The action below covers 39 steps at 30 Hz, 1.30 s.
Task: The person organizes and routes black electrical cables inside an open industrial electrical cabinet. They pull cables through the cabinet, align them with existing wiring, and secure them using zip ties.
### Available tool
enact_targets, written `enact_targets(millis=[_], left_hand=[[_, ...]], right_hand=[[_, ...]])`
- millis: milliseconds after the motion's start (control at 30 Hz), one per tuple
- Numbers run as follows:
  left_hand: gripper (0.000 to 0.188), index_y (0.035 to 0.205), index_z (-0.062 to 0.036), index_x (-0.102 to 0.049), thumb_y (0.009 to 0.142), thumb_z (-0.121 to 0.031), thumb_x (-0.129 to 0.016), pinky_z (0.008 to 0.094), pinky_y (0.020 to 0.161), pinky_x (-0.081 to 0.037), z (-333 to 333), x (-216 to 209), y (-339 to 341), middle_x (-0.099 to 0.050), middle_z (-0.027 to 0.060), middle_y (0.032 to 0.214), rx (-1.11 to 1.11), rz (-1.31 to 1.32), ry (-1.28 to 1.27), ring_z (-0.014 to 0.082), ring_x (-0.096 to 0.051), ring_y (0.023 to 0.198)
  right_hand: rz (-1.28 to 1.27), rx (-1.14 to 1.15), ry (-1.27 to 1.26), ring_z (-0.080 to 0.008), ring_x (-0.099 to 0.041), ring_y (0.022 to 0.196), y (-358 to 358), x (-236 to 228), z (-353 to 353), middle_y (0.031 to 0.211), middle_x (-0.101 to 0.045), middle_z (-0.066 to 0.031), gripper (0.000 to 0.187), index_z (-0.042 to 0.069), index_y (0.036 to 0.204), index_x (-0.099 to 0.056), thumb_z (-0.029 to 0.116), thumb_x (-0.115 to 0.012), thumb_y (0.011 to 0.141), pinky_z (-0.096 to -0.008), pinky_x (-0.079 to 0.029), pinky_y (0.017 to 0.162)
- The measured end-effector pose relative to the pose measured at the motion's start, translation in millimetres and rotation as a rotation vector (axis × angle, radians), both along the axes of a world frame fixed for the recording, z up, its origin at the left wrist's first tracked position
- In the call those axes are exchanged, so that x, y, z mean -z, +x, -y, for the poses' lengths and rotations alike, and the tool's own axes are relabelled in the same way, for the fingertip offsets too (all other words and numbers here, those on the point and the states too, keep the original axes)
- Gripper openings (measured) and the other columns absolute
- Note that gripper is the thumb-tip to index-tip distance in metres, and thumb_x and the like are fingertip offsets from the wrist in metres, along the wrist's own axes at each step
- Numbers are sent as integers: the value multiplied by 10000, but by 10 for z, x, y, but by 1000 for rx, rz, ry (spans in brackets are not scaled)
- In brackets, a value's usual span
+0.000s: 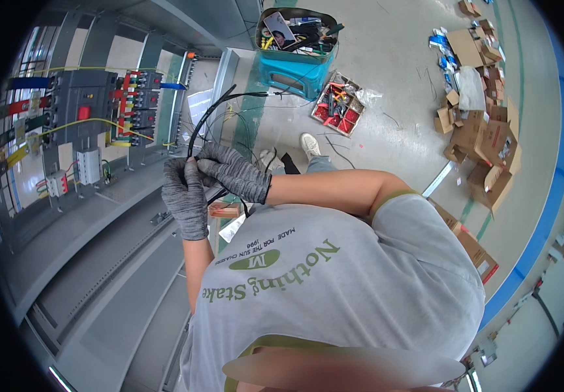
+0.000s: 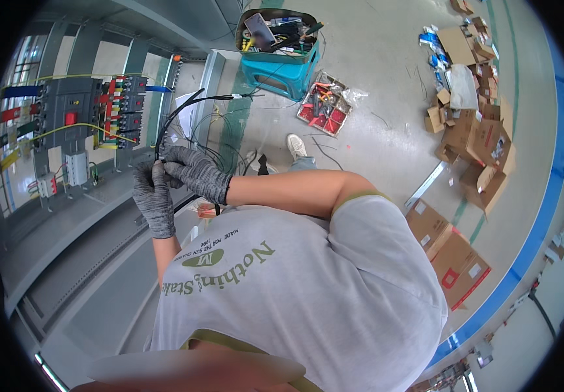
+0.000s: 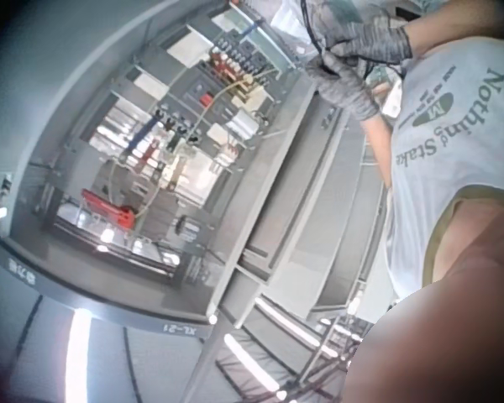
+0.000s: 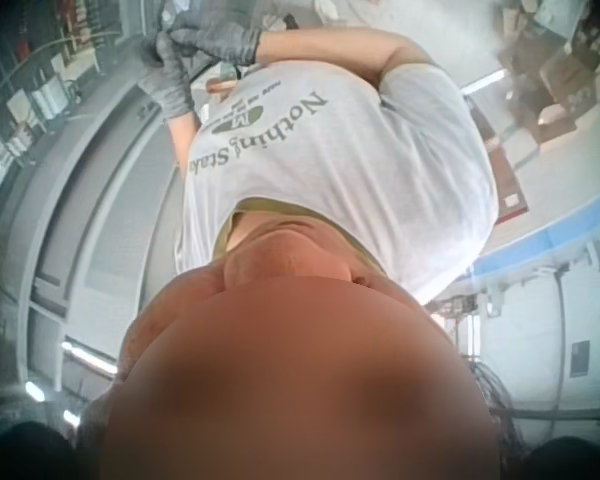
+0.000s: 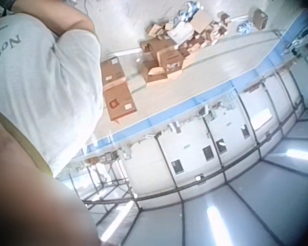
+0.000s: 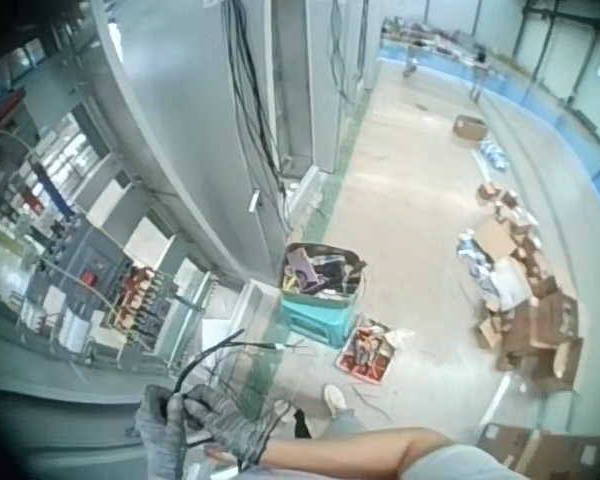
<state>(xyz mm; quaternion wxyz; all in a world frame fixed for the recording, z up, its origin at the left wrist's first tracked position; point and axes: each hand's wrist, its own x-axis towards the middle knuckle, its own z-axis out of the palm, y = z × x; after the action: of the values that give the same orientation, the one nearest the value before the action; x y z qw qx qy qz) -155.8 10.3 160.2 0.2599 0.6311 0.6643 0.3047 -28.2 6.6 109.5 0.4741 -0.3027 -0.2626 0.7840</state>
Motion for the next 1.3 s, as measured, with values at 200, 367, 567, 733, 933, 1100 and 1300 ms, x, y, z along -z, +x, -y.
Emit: enact_targets(millis=[200,367,567,733,933,1100,1300], left_hand=[[132,962,-4,-561,933,-132,-578,248,713,-446,-104,231,-330,-598,61,931,201,58,-73,104,-527,812],[140,1000,-26,-553,917,-135,-581,290,835,-423,178,441,-384,-563,61,963,57,285,69,149,-515,911],[320,1054,-37,-536,982,-345,-489,284,841,-422,173,606,-307,-545,47,973,-31,845,-342,129,-518,881],[514,1355,-28,-399,989,-386,-452,352,1032,-366,-75,758,43,-518,112,1261,-129,1314,-516,203,-489,1167],[555,1303,-16,-446,958,-449,-485,382,1054,-349,-345,1012,275,-514,120,1268,-188,1177,-397,231,-485,1182],[427,1206,-33,-511,958,-380,-502,387,1046,-349,-513,1329,238,-538,105,1165,-384,1118,-305,240,-482,1124],[392,1139,-58,-573,916,-381,-573,401,1057,-349,-830,1204,548,-594,87,1078,-457,1154,-274,231,-511,1058]], right_hand=[[208,35,145,-145,-576,852,-23,137,-63,906,-620,-60,222,16,1043,-610,158,-640,875,-305,-478,799],[240,58,65,-142,-593,840,-121,151,-78,915,-656,-72,217,18,1056,-633,136,-627,873,-305,-491,791],[405,73,194,-168,-630,796,-117,373,-116,904,-684,-83,230,24,1052,-662,169,-613,880,-314,-504,772],[441,74,169,-231,-620,913,54,393,-252,977,-655,-118,231,69,1051,-652,221,-595,886,-339,-470,848],[720,179,599,-319,-580,985,512,724,-589,1042,-623,-142,291,74,1101,-626,195,-624,837,-396,-451,879],[1076,-384,576,-334,-600,960,1677,1868,-817,997,-635,-164,221,59,1038,-646,118,-608,829,-387,-479,843],[1635,34,233,-343,-620,917,3204,2684,-2131,957,-647,-178,159,82,995,-647,112,-569,860,-412,-501,772]])
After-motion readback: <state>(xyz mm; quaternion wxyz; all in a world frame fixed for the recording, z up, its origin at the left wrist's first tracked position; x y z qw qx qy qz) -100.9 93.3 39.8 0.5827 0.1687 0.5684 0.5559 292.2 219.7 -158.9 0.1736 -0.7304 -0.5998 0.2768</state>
